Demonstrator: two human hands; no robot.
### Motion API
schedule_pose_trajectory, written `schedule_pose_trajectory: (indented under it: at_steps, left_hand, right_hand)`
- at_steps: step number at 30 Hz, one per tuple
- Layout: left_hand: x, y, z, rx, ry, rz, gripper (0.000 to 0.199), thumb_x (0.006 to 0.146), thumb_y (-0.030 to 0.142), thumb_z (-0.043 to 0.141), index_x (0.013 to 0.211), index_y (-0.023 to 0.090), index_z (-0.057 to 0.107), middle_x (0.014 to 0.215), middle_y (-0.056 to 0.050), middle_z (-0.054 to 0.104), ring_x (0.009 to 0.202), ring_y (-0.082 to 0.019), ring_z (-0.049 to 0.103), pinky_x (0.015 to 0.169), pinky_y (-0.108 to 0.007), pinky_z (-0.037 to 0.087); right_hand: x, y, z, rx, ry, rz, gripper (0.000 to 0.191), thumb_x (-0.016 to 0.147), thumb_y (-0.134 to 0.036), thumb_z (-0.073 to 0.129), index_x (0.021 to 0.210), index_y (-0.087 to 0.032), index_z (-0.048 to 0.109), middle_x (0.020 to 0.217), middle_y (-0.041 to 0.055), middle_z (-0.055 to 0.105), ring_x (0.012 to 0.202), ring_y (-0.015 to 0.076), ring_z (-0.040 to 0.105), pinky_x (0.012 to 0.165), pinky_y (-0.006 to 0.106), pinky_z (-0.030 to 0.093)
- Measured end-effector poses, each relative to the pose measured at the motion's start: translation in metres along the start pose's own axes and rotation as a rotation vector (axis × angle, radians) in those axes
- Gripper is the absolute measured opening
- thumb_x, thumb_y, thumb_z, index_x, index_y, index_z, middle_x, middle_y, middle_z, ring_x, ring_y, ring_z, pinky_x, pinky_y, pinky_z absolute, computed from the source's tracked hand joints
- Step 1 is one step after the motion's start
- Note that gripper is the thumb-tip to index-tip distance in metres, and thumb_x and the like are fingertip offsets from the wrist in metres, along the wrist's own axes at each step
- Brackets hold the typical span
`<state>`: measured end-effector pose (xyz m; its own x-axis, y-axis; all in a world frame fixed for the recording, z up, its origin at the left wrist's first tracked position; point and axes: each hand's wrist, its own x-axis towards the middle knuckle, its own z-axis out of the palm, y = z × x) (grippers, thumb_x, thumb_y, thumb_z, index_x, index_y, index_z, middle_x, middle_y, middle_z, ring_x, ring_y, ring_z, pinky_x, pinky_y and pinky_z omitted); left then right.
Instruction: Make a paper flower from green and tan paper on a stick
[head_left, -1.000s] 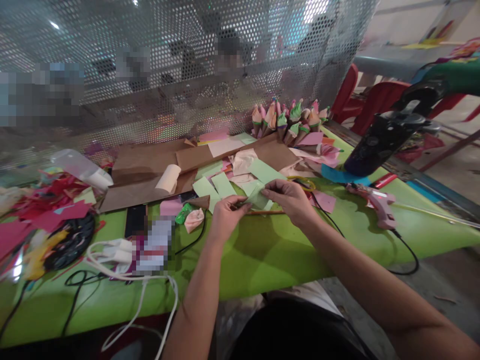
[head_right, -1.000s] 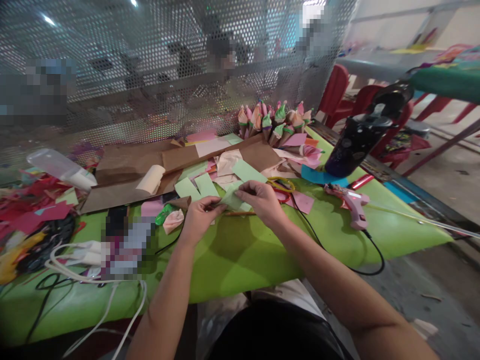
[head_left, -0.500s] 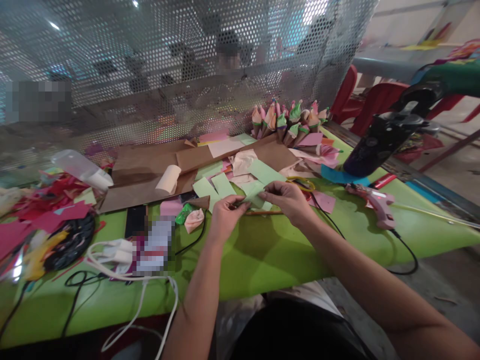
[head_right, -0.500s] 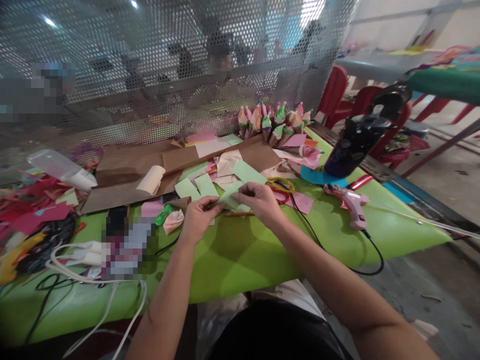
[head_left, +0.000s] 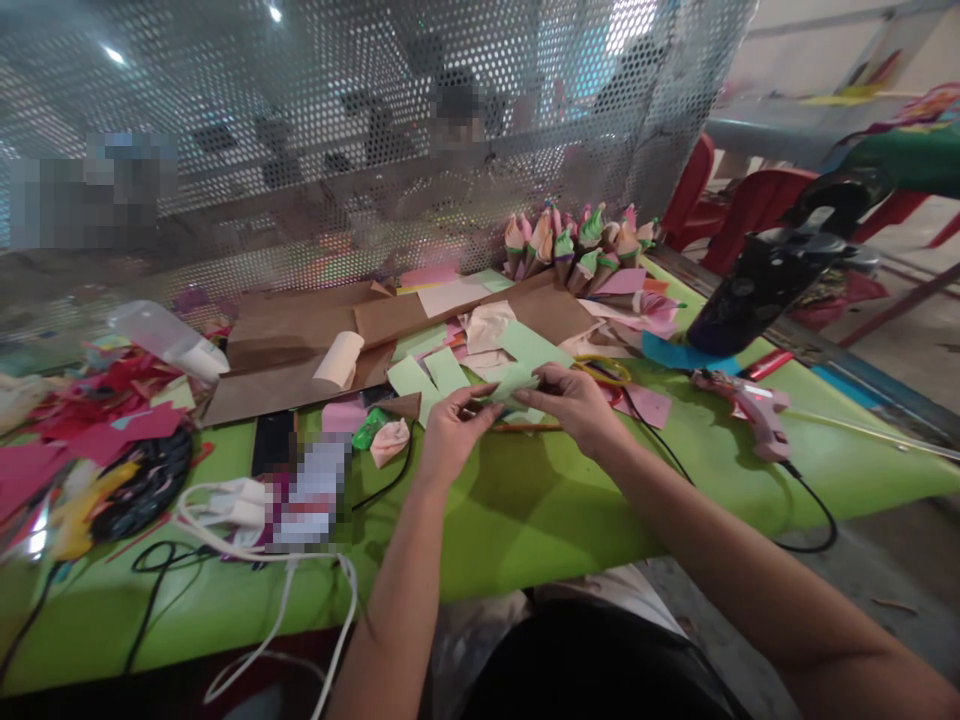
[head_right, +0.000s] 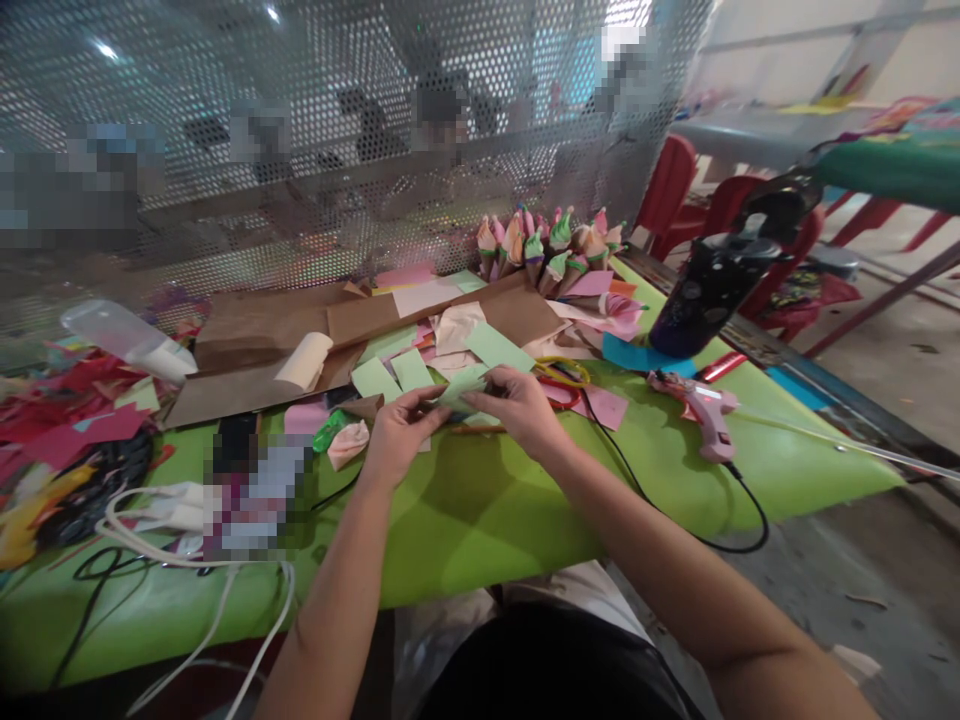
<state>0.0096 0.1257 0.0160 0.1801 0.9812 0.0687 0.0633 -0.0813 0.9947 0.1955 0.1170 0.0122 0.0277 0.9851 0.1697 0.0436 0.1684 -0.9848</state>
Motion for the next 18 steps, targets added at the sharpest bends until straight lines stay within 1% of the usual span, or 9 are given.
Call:
schedule_pose_trajectory:
  at_steps: [1,3,6,8,13,18]
  left_hand:
    - [0.001,-0.001,-0.001,-0.007,0.016,0.025,0.042,0.068,0.041,0.085,0.103,0.019,0.078,0.071,0.001,0.068,0.059,-0.009,0.051,0.057,-0.020,0.042]
    - [0.002,-0.003,-0.005,-0.010,0.086,0.092,0.042,0.072,0.042,0.082,0.109,0.023,0.076,0.070,0.002,0.066,0.056,-0.007,0.046,0.053,-0.019,0.038]
    - [0.005,-0.008,-0.011,0.007,0.225,0.185,0.033,0.077,0.046,0.077,0.099,0.022,0.078,0.072,0.001,0.067,0.057,-0.008,0.047,0.053,-0.020,0.037]
    - [0.007,-0.010,-0.013,0.027,0.284,0.204,0.031,0.078,0.048,0.075,0.089,0.019,0.078,0.072,-0.001,0.068,0.060,-0.009,0.051,0.055,-0.020,0.039]
    - [0.007,-0.012,-0.013,0.072,0.317,0.217,0.028,0.074,0.044,0.078,0.083,0.017,0.078,0.068,-0.001,0.069,0.061,-0.011,0.055,0.056,-0.021,0.040]
    - [0.006,-0.012,-0.010,0.031,0.319,0.180,0.026,0.068,0.040,0.082,0.075,0.016,0.075,0.061,0.001,0.065,0.057,-0.010,0.051,0.053,-0.021,0.039]
  right_hand:
    - [0.000,0.001,-0.001,0.019,0.021,0.012,0.036,0.066,-0.051,0.081,0.065,-0.020,0.062,0.065,-0.0022,0.051,0.067,0.0156,0.048,0.063,0.029,0.037]
    - [0.001,0.002,-0.002,0.048,0.048,0.034,0.038,0.065,-0.052,0.081,0.064,-0.021,0.060,0.063,-0.0023,0.051,0.064,0.0151,0.046,0.062,0.029,0.035]
    - [0.002,0.000,-0.004,0.057,0.066,0.049,0.039,0.062,-0.052,0.082,0.061,-0.021,0.057,0.061,-0.0030,0.049,0.061,0.0136,0.043,0.059,0.028,0.032]
    - [0.002,-0.001,-0.004,0.065,0.073,0.047,0.039,0.062,-0.051,0.082,0.060,-0.021,0.057,0.061,-0.0032,0.049,0.060,0.0130,0.042,0.058,0.028,0.031]
    - [0.003,0.000,-0.004,0.096,0.093,0.037,0.038,0.062,-0.049,0.083,0.061,-0.021,0.057,0.060,-0.0032,0.050,0.061,0.0134,0.044,0.058,0.028,0.034]
    - [0.004,0.003,-0.005,0.101,0.099,0.034,0.036,0.063,-0.049,0.083,0.063,-0.022,0.059,0.063,-0.0020,0.055,0.062,0.0146,0.048,0.060,0.029,0.037]
